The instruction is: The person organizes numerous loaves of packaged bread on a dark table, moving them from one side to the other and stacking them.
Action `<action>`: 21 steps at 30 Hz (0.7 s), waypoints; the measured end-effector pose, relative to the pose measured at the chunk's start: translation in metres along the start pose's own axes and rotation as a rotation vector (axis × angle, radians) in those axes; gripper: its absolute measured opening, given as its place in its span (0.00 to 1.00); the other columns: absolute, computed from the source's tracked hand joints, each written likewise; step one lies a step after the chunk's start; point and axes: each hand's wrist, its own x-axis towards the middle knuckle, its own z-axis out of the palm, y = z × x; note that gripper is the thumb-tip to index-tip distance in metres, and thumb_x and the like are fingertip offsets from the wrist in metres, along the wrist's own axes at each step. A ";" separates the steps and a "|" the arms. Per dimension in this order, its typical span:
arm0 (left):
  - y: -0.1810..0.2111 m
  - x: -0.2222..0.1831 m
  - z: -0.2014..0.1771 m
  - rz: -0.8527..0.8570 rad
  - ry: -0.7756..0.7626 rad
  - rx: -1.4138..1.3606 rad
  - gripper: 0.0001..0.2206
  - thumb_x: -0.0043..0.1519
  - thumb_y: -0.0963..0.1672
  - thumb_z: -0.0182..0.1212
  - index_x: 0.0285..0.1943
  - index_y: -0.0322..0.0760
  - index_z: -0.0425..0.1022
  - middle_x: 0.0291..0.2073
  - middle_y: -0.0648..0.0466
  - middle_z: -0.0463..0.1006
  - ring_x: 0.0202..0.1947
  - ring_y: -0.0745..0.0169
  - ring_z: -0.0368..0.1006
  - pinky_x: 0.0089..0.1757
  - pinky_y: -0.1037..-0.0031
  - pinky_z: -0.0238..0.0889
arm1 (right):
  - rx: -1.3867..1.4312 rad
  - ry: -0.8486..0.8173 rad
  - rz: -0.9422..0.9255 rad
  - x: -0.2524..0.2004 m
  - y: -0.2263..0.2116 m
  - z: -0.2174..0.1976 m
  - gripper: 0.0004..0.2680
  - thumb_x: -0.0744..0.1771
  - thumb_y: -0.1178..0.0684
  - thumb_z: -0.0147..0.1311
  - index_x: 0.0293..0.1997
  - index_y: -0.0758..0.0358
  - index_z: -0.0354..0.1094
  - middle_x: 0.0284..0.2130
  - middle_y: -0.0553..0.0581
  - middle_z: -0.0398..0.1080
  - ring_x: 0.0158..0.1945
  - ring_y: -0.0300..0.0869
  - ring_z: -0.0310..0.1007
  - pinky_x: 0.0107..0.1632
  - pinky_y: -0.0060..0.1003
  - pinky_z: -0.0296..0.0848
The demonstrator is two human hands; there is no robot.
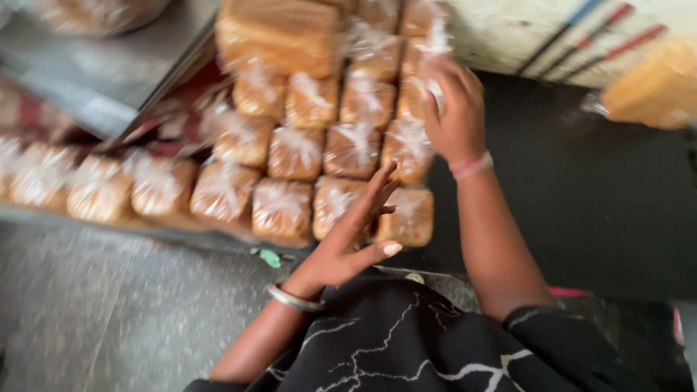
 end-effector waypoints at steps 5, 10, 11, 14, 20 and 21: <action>-0.015 0.042 0.033 0.040 -0.155 -0.203 0.42 0.67 0.43 0.64 0.85 0.36 0.36 0.84 0.41 0.43 0.83 0.43 0.49 0.74 0.57 0.47 | -0.232 0.095 0.387 -0.105 0.023 -0.096 0.08 0.66 0.63 0.60 0.49 0.63 0.72 0.51 0.61 0.75 0.57 0.57 0.74 0.62 0.50 0.66; -0.033 0.088 0.080 -0.021 -0.292 -0.207 0.40 0.66 0.42 0.62 0.84 0.35 0.39 0.82 0.39 0.48 0.80 0.41 0.54 0.70 0.59 0.53 | -0.339 0.211 0.582 -0.178 0.056 -0.184 0.07 0.66 0.64 0.60 0.46 0.65 0.72 0.48 0.62 0.75 0.53 0.56 0.77 0.56 0.47 0.73; -0.038 0.096 0.089 -0.018 -0.316 -0.219 0.40 0.66 0.42 0.62 0.84 0.35 0.39 0.82 0.39 0.48 0.80 0.41 0.54 0.70 0.59 0.53 | -0.408 0.240 0.562 -0.186 0.062 -0.198 0.07 0.65 0.65 0.60 0.45 0.65 0.73 0.48 0.63 0.76 0.51 0.57 0.77 0.54 0.47 0.74; -0.054 0.119 0.121 -0.038 -0.290 -0.187 0.38 0.66 0.42 0.61 0.83 0.35 0.41 0.80 0.38 0.52 0.77 0.42 0.59 0.67 0.59 0.57 | -0.405 0.293 0.603 -0.199 0.092 -0.234 0.07 0.66 0.65 0.60 0.46 0.65 0.72 0.45 0.61 0.76 0.51 0.55 0.78 0.55 0.46 0.74; -0.091 0.157 0.179 -0.149 -0.078 -0.202 0.32 0.67 0.41 0.57 0.80 0.36 0.45 0.76 0.37 0.58 0.71 0.44 0.66 0.64 0.59 0.61 | -0.320 0.224 0.713 -0.208 0.176 -0.267 0.07 0.65 0.62 0.62 0.46 0.63 0.73 0.44 0.60 0.76 0.49 0.51 0.78 0.54 0.43 0.75; -0.096 0.160 0.188 -0.156 -0.040 -0.195 0.32 0.67 0.41 0.57 0.79 0.36 0.46 0.75 0.36 0.59 0.70 0.44 0.66 0.64 0.59 0.62 | -0.307 0.216 0.703 -0.210 0.189 -0.269 0.07 0.65 0.62 0.62 0.46 0.63 0.73 0.44 0.60 0.76 0.49 0.51 0.78 0.54 0.43 0.75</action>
